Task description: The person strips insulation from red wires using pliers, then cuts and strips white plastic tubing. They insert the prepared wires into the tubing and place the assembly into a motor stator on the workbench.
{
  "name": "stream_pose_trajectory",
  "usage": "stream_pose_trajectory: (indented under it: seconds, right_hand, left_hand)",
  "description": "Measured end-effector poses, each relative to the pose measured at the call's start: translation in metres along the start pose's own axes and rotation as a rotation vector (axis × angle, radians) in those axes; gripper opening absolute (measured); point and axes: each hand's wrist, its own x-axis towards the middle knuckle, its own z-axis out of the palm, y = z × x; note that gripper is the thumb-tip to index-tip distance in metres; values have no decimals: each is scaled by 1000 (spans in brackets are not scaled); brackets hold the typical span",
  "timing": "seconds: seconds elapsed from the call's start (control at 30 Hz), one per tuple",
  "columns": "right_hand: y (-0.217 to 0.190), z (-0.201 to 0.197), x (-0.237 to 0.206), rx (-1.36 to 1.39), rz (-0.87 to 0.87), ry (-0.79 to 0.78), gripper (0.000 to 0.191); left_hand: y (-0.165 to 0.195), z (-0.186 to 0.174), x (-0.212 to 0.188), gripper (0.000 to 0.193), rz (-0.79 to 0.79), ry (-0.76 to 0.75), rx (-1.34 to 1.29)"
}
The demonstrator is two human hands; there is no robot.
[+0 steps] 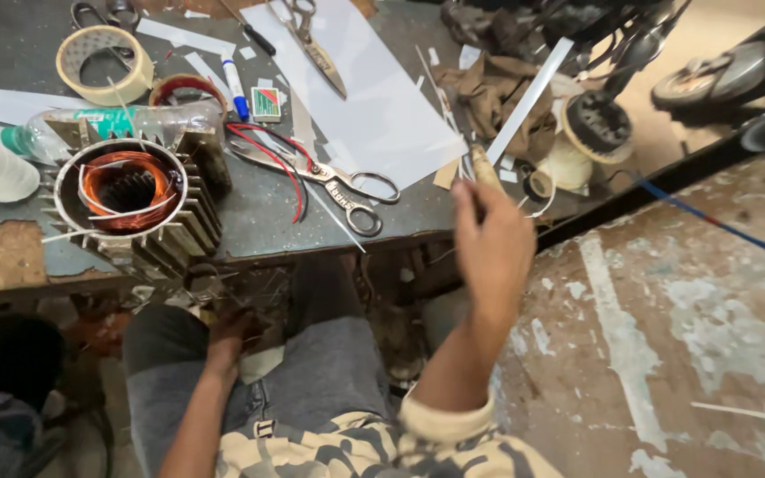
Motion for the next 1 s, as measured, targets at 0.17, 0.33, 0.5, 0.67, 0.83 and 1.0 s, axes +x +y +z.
stream_pose_trajectory:
  seconds: [0.17,0.33,0.5,0.67,0.83,1.0]
  right_hand:
    - [35,16,39,-584,54,-314,39]
    - [66,46,12,-430,-137,-120,23]
    - [81,48,-8,-459,-144,-71,21]
    - [81,37,-14,-291,-186,-71,27]
    - [82,35,-7,-212,-136,-101,19]
    - [82,40,-9,-173,-125,-83,13]
  left_hand:
    - [5,1,-7,31,23,-41,54]
    - [14,-5,-19,28,106,-34,-7]
    - [20,-3,-26,27,75,-17,-4]
    - [21,-4,-25,27,55,2,-44]
    - [8,-7,-14,29,83,-25,-25]
    - [3,0,-11,35,249,-23,382]
